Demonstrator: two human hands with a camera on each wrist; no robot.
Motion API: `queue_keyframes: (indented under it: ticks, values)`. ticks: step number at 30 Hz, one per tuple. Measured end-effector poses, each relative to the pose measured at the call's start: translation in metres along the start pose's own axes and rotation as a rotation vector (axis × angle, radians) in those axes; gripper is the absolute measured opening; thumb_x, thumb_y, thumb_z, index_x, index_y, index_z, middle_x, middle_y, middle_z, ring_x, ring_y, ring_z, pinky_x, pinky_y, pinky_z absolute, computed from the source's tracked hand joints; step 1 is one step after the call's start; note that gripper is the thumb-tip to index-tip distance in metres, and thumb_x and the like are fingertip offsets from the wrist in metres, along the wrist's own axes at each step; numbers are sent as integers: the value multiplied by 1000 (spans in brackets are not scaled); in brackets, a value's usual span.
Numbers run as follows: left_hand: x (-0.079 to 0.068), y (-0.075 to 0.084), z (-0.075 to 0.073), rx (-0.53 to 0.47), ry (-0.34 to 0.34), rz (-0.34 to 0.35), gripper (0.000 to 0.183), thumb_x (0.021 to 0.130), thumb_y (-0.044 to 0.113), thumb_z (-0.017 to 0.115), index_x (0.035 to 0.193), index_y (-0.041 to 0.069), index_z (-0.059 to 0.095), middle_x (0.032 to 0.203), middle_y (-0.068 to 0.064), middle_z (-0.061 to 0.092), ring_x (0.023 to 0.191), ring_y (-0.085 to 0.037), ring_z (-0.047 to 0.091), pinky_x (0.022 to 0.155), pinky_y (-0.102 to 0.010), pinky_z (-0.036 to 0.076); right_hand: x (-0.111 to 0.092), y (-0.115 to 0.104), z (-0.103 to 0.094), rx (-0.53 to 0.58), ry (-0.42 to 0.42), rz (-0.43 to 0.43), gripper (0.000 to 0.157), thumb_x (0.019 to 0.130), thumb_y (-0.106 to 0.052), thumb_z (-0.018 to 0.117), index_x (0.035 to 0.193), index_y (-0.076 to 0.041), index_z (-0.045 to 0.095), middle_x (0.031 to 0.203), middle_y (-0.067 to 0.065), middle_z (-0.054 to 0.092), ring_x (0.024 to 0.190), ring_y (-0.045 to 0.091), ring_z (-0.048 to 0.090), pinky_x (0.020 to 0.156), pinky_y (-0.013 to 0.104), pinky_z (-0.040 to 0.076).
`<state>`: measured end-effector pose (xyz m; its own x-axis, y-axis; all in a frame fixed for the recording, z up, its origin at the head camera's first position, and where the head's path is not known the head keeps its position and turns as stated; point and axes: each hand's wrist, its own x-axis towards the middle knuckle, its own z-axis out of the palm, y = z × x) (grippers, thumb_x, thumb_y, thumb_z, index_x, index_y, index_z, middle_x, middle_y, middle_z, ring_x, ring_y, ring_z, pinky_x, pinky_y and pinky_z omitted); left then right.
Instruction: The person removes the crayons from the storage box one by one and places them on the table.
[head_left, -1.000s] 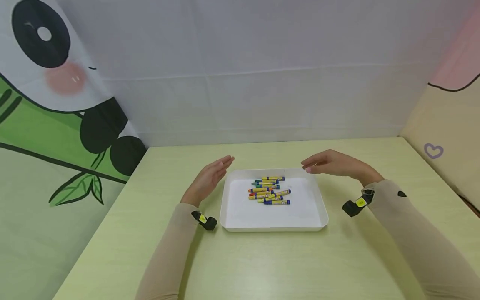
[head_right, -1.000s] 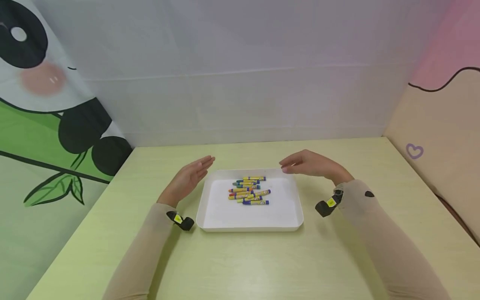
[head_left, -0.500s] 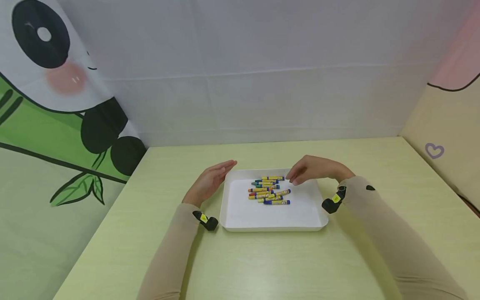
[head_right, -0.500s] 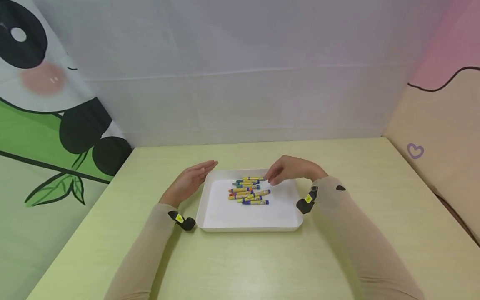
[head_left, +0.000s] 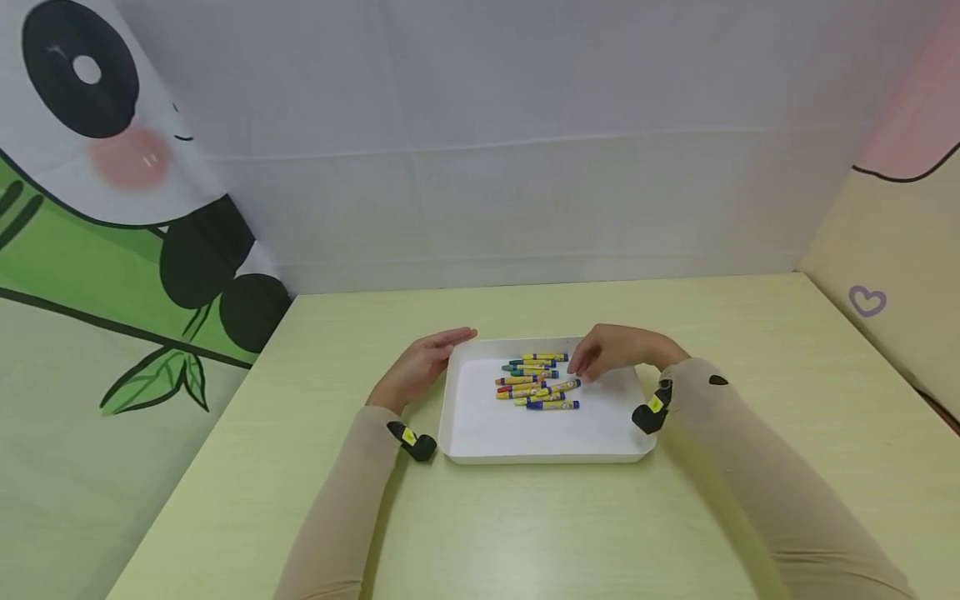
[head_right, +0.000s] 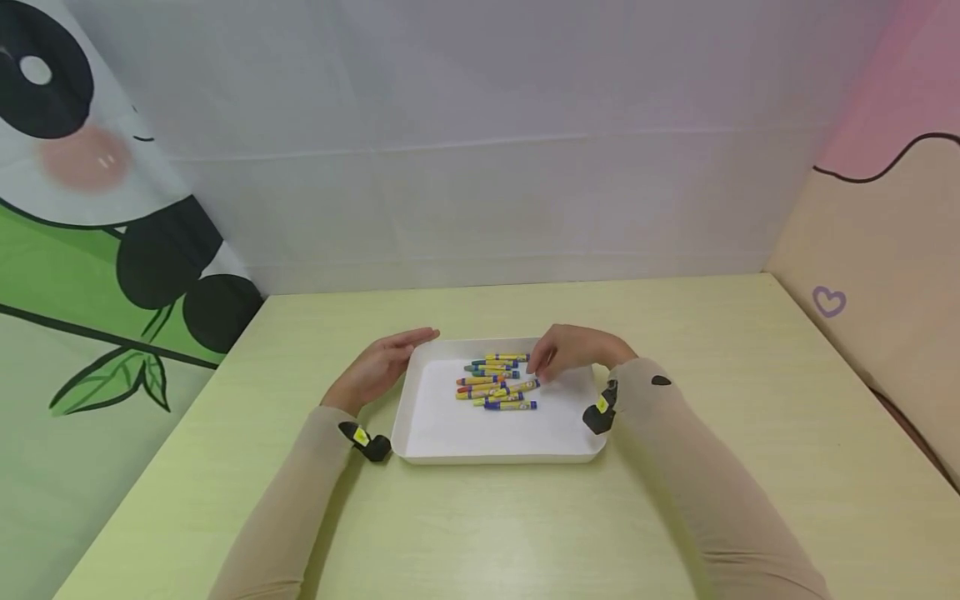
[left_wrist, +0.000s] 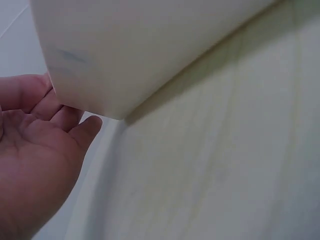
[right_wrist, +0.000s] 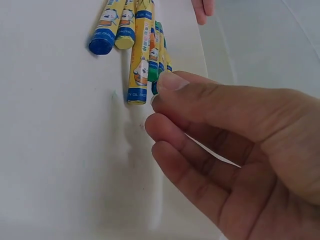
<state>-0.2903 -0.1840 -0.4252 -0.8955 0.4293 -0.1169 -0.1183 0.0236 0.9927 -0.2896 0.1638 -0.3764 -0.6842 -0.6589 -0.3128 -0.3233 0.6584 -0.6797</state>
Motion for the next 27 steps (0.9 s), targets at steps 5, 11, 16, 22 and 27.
queue_keyframes:
  ticks: [5,11,16,22,27]
  values:
    - [1,-2,-2,-13,-7,-10,45,102,-1,30,145,5,41,154,-9,36,145,-26,28,119,-43,22,5,3,4,-13,-3,-15,19,85,-8,71,103,-7,73,101,4,71,87,12,60,79,25,50]
    - [0,-1,-3,0,-17,-41,48,101,-3,30,146,6,40,155,-6,35,145,-26,27,119,-43,22,7,6,7,-45,14,-7,17,83,-6,72,100,-8,74,97,2,70,85,11,59,79,24,50]
    - [1,-1,-4,-11,-12,-55,49,100,-5,31,146,7,40,155,-5,35,145,-24,28,118,-43,24,9,5,10,-62,12,-8,17,83,-5,72,99,-8,74,96,3,69,84,11,58,78,24,49]
    - [1,-2,-3,-27,-18,-44,49,100,-6,30,147,5,39,156,-7,34,145,-25,27,118,-44,24,13,7,15,-78,22,-2,13,83,-7,73,95,-11,74,92,1,67,82,12,56,77,24,48]
    - [0,-1,-2,-23,-14,-38,49,100,-6,30,147,5,39,155,-7,34,145,-25,27,118,-44,24,13,8,17,-68,38,19,10,82,-8,73,91,-12,73,89,1,65,81,14,53,76,27,45]
